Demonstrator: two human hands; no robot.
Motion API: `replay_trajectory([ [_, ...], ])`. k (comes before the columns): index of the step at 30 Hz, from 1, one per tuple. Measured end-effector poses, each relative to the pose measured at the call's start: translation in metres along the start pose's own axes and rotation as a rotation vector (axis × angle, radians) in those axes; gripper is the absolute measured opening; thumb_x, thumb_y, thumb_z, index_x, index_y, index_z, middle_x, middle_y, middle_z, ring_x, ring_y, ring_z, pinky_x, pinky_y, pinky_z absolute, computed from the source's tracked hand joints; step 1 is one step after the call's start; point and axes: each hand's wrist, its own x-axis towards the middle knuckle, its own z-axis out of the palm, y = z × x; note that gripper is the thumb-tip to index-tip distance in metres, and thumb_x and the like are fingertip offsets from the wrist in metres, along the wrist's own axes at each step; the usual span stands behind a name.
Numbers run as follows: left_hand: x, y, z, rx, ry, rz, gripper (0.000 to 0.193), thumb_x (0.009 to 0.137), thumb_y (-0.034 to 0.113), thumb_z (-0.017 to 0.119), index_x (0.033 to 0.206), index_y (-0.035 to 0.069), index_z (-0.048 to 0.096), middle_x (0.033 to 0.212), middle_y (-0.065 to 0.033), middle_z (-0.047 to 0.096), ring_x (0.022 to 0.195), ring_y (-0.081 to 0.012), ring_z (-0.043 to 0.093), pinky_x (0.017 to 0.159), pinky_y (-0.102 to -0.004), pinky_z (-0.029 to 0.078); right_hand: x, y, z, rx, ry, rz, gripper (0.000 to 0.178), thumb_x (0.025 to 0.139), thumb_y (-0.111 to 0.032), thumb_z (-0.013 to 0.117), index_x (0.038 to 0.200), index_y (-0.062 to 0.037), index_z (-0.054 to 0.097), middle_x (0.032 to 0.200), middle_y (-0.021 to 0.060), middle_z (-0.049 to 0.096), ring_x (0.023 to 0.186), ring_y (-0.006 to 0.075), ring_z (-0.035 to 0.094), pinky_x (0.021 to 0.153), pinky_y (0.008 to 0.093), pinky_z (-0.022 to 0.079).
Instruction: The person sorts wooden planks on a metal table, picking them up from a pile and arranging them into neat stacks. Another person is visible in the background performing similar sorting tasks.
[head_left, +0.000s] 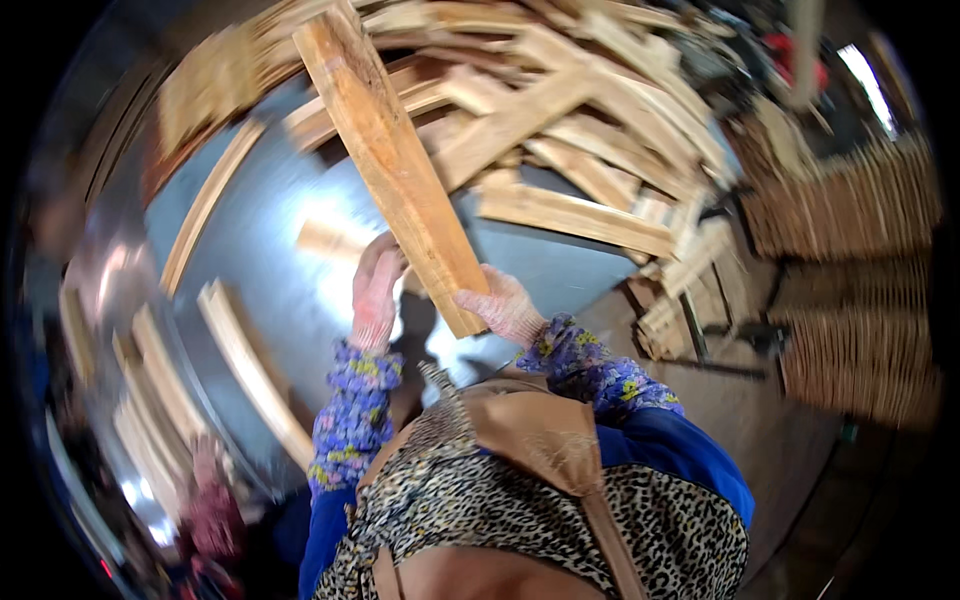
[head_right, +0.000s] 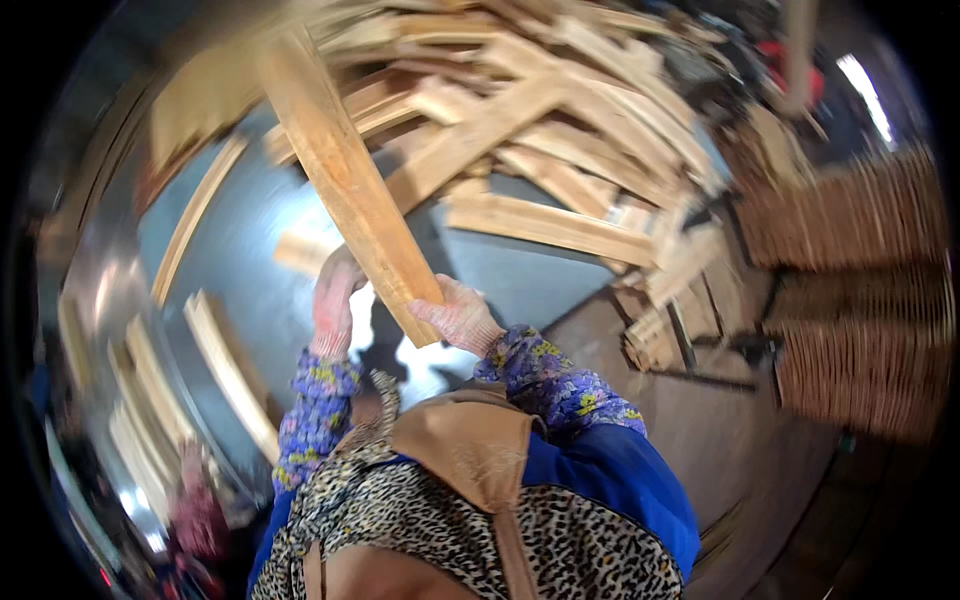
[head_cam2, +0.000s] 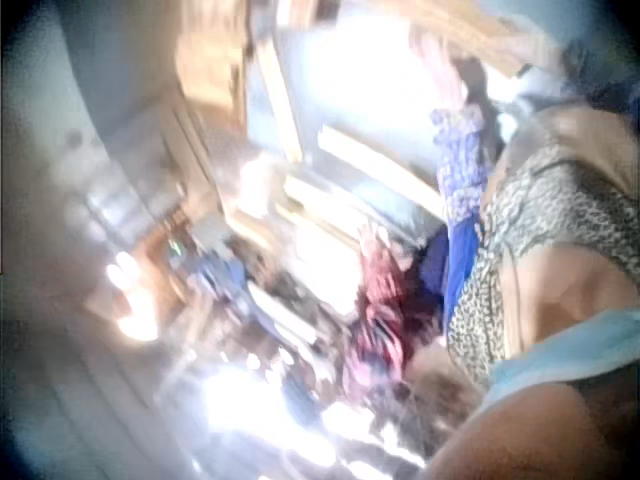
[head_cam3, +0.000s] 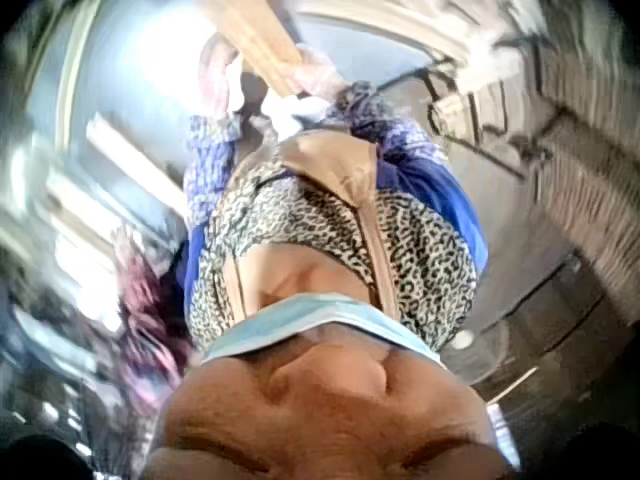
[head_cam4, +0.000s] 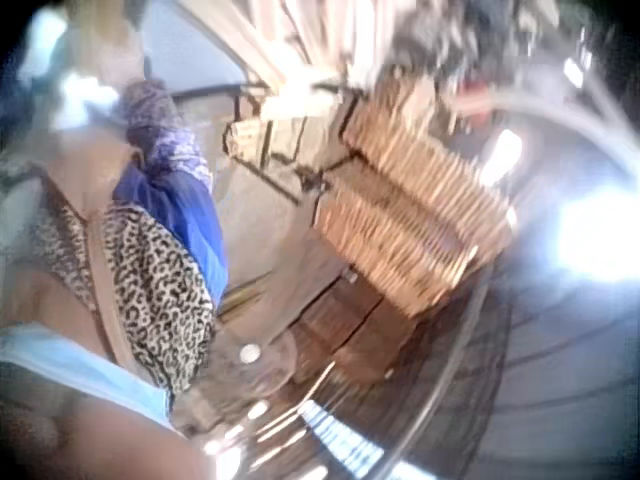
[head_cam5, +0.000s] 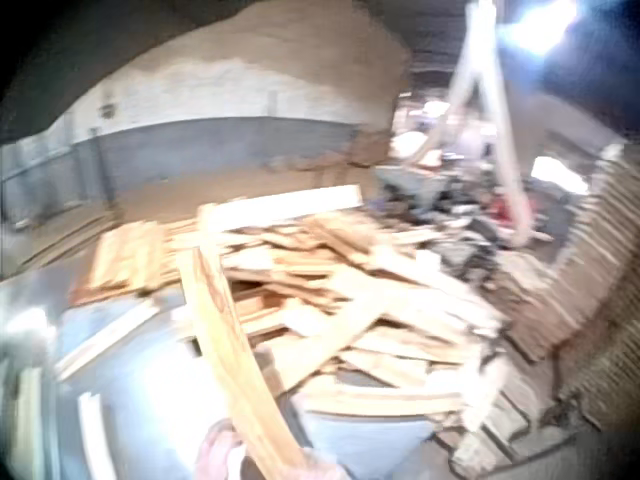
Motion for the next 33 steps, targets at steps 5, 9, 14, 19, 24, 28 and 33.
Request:
replay_trajectory([
  [5, 0.006, -0.076, 0.047, 0.913, 0.187, 0.118, 0.077, 0.097, 0.036, 0.072, 0.153, -0.012, 0.050, 0.152, -0.0321, 0.055, 0.134, -0.0402, 0.061, 0.117, -0.0474, 0.047, -0.099, -0.046, -0.204, -0.201, 0.724, -0.493, 0.041, 0.107, -0.010, 0.071, 0.145, -0.0005, 0.062, 0.125, 0.0102, 0.076, 0.112, 0.0215, 0.072, 0.100, 0.0367, 0.060],
  [9, 0.031, -0.146, 0.086, 1.224, 0.377, 0.025, 0.071, 0.097, 0.041, 0.070, 0.148, -0.007, 0.058, 0.146, -0.0320, 0.059, 0.132, -0.0479, 0.058, 0.116, -0.0546, 0.044, -0.198, -0.024, -0.420, -0.201, 1.417, -0.476, 0.037, 0.107, -0.023, 0.072, 0.138, -0.0015, 0.068, 0.122, 0.0129, 0.078, 0.108, 0.0275, 0.074, 0.094, 0.0390, 0.059],
  [14, 0.034, -0.211, 0.114, 1.848, 0.527, 0.434, 0.061, 0.103, 0.046, 0.062, 0.141, -0.001, 0.065, 0.139, -0.0277, 0.063, 0.130, -0.0463, 0.056, 0.112, -0.0561, 0.043, -0.250, 0.103, -0.650, -0.182, 1.750, 0.009, 0.054, 0.105, -0.035, 0.076, 0.140, 0.0044, 0.065, 0.122, 0.0123, 0.076, 0.107, 0.0240, 0.072, 0.095, 0.0346, 0.057],
  [19, 0.029, -0.185, 0.154, 1.638, 0.546, -0.050, 0.071, 0.106, 0.050, 0.061, 0.151, -0.005, 0.056, 0.155, -0.0289, 0.054, 0.140, -0.0491, 0.051, 0.119, -0.0560, 0.041, -0.181, 0.179, -0.723, 0.036, 1.661, 0.022, 0.061, 0.103, -0.038, 0.075, 0.144, 0.0052, 0.063, 0.124, 0.0173, 0.076, 0.112, 0.0264, 0.071, 0.101, 0.0374, 0.055],
  [24, 0.025, -0.201, 0.092, 1.574, 0.518, -0.079, 0.084, 0.103, 0.056, 0.067, 0.161, 0.000, 0.046, 0.163, -0.0322, 0.045, 0.141, -0.0508, 0.051, 0.121, -0.0555, 0.042, -0.123, 0.175, -0.776, 0.005, 1.546, 0.013, 0.067, 0.100, -0.050, 0.068, 0.152, -0.0084, 0.061, 0.128, 0.0266, 0.076, 0.122, 0.0430, 0.071, 0.113, 0.0473, 0.050],
  [28, 0.013, -0.226, 0.125, 1.681, 0.765, -0.415, 0.097, 0.099, 0.060, 0.071, 0.168, 0.003, 0.037, 0.168, -0.0355, 0.035, 0.147, -0.0512, 0.047, 0.124, -0.0536, 0.040, -0.112, 0.137, -0.809, -0.274, 1.520, 0.587, 0.089, 0.091, -0.049, 0.076, 0.162, -0.0041, 0.046, 0.159, 0.0270, 0.055, 0.148, 0.0443, 0.052, 0.126, 0.0481, 0.040],
  [33, 0.026, -0.221, 0.166, 1.388, 0.922, -0.414, 0.102, 0.097, 0.063, 0.071, 0.170, 0.003, 0.032, 0.170, -0.0351, 0.032, 0.151, -0.0506, 0.041, 0.126, -0.0524, 0.038, -0.115, 0.156, -0.840, 0.071, 1.489, 0.403, 0.098, 0.090, -0.045, 0.078, 0.163, 0.0056, 0.038, 0.166, 0.0278, 0.048, 0.150, 0.0447, 0.050, 0.129, 0.0449, 0.037],
])
